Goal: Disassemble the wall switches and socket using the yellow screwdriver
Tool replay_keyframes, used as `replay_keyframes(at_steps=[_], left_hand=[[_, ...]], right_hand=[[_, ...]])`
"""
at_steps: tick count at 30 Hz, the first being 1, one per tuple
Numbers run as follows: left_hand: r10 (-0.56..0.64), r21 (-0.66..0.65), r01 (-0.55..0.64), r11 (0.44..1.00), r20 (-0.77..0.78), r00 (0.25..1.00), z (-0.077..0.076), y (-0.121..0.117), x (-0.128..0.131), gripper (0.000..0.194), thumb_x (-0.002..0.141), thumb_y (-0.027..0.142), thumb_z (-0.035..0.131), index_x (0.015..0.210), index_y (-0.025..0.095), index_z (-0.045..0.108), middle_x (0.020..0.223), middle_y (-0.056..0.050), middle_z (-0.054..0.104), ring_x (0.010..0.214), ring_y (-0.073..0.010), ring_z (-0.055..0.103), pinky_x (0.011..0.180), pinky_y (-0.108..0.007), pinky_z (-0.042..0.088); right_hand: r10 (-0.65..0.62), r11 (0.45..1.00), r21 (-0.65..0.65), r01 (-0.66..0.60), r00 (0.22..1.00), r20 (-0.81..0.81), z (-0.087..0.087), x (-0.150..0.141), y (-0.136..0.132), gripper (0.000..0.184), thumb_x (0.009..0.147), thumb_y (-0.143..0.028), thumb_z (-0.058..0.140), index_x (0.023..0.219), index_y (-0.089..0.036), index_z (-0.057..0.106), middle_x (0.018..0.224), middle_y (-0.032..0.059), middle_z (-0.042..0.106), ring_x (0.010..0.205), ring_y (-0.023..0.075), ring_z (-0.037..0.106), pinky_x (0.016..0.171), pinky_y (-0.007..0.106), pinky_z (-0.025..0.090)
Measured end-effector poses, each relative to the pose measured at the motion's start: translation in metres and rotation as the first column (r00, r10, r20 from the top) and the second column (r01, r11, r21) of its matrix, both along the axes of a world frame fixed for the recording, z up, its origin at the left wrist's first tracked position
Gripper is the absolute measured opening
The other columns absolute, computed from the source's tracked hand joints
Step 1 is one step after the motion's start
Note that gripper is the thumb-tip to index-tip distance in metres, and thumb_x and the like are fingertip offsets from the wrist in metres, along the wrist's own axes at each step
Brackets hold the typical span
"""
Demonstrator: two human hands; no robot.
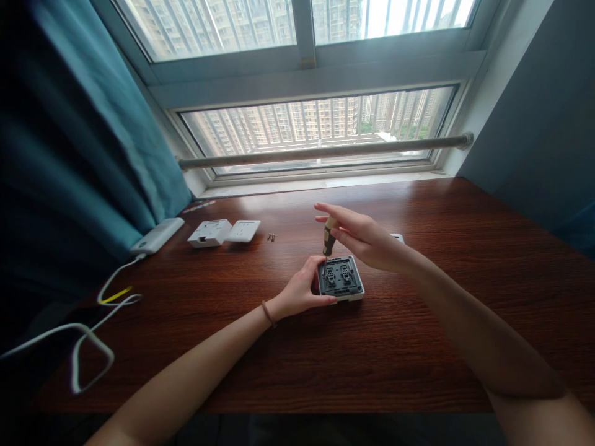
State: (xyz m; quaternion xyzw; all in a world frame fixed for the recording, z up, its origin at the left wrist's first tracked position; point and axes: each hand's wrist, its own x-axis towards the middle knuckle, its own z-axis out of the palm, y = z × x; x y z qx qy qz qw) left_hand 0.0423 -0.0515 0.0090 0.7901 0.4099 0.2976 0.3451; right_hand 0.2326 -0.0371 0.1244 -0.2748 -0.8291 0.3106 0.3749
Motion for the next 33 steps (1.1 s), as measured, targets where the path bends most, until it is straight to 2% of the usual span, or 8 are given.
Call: replay_keyframes(at_steps=[4, 9, 13, 16, 19, 24, 29, 33], left_hand=[[-0.005, 0.003, 0.005, 1.000, 0.002, 1.000, -0.001, 0.000, 0.000, 0.075, 0.054, 0.044, 0.071, 0.119, 0.024, 0.037, 0.115, -0.005, 0.045, 0.099, -0.0228, 0.049, 0.085, -0.035, 0.041], [-0.001, 0.005, 0.002, 1.000, -0.010, 1.000, 0.000, 0.000, 0.000, 0.076, 0.055, 0.045, 0.071, 0.119, 0.024, 0.037, 0.115, -0.005, 0.045, 0.098, -0.0226, 0.050, 0.084, -0.034, 0.042], [-0.005, 0.012, 0.005, 1.000, -0.003, 1.000, 0.000, 0.000, 0.000, 0.076, 0.055, 0.045, 0.071, 0.119, 0.023, 0.036, 0.116, -0.006, 0.045, 0.100, -0.0227, 0.049, 0.085, -0.035, 0.042], [-0.012, 0.011, 0.012, 1.000, -0.006, 1.000, 0.000, 0.000, 0.000, 0.075, 0.055, 0.045, 0.071, 0.119, 0.023, 0.037, 0.114, -0.006, 0.045, 0.098, -0.0224, 0.050, 0.084, -0.034, 0.042], [-0.014, 0.004, 0.014, 1.000, -0.009, 1.000, 0.000, 0.000, 0.000, 0.075, 0.055, 0.044, 0.071, 0.119, 0.024, 0.037, 0.114, -0.005, 0.045, 0.098, -0.0222, 0.050, 0.084, -0.034, 0.042], [-0.009, -0.004, 0.009, 1.000, -0.010, 1.000, -0.001, 0.000, 0.000, 0.076, 0.054, 0.044, 0.071, 0.119, 0.024, 0.037, 0.115, -0.005, 0.044, 0.098, -0.0225, 0.049, 0.085, -0.035, 0.041], [-0.006, 0.014, 0.007, 1.000, -0.020, 1.000, -0.001, 0.000, -0.001, 0.077, 0.055, 0.046, 0.070, 0.119, 0.024, 0.036, 0.116, -0.005, 0.044, 0.098, -0.0219, 0.049, 0.085, -0.034, 0.042], [-0.006, 0.025, 0.007, 1.000, -0.026, 1.000, -0.001, 0.000, -0.001, 0.075, 0.055, 0.046, 0.070, 0.118, 0.024, 0.036, 0.113, -0.005, 0.045, 0.096, -0.0211, 0.050, 0.083, -0.033, 0.042]], right_hand=[[0.021, 0.996, -0.092, -0.022, 1.000, -0.011, 0.003, 0.003, 0.000, 0.032, 0.081, -0.024, 0.053, 0.113, -0.023, 0.054, 0.102, 0.0046, 0.063, 0.095, 0.0181, 0.060, 0.085, 0.035, 0.049], [-0.394, 0.895, 0.169, 0.414, 0.909, -0.139, -0.020, -0.012, 0.000, 0.031, 0.068, -0.032, 0.068, 0.098, -0.023, 0.063, 0.076, 0.0013, 0.059, 0.067, 0.0151, 0.058, 0.066, 0.031, 0.052], [-0.335, 0.886, 0.297, 0.356, 0.935, -0.121, -0.023, -0.016, -0.001, 0.035, 0.075, -0.028, 0.061, 0.109, -0.025, 0.058, 0.088, 0.0042, 0.060, 0.080, 0.0176, 0.058, 0.075, 0.034, 0.049], [-0.159, 0.973, 0.155, 0.168, 0.985, -0.070, -0.012, -0.010, 0.000, 0.035, 0.084, -0.024, 0.048, 0.119, -0.025, 0.050, 0.117, 0.0066, 0.054, 0.107, 0.0198, 0.051, 0.091, 0.038, 0.043], [-0.063, 0.995, -0.090, 0.050, 0.988, -0.144, -0.005, -0.006, 0.001, 0.030, 0.084, -0.025, 0.048, 0.113, -0.022, 0.055, 0.115, 0.0057, 0.058, 0.109, 0.0197, 0.051, 0.095, 0.039, 0.041], [-0.221, 0.960, -0.244, 0.138, 0.909, -0.353, -0.021, -0.014, 0.005, 0.025, 0.069, -0.027, 0.068, 0.090, -0.018, 0.058, 0.086, 0.0035, 0.066, 0.083, 0.0184, 0.063, 0.076, 0.036, 0.053], [-0.407, 0.882, 0.129, 0.454, 0.870, -0.280, -0.031, -0.020, 0.003, 0.034, 0.068, -0.030, 0.068, 0.100, -0.023, 0.059, 0.077, -0.0002, 0.058, 0.072, 0.0149, 0.059, 0.069, 0.032, 0.051], [-0.294, 0.900, 0.315, 0.300, 0.953, -0.069, -0.013, -0.011, -0.003, 0.028, 0.083, -0.025, 0.050, 0.109, -0.021, 0.058, 0.105, 0.0079, 0.057, 0.094, 0.0189, 0.056, 0.082, 0.035, 0.047]])
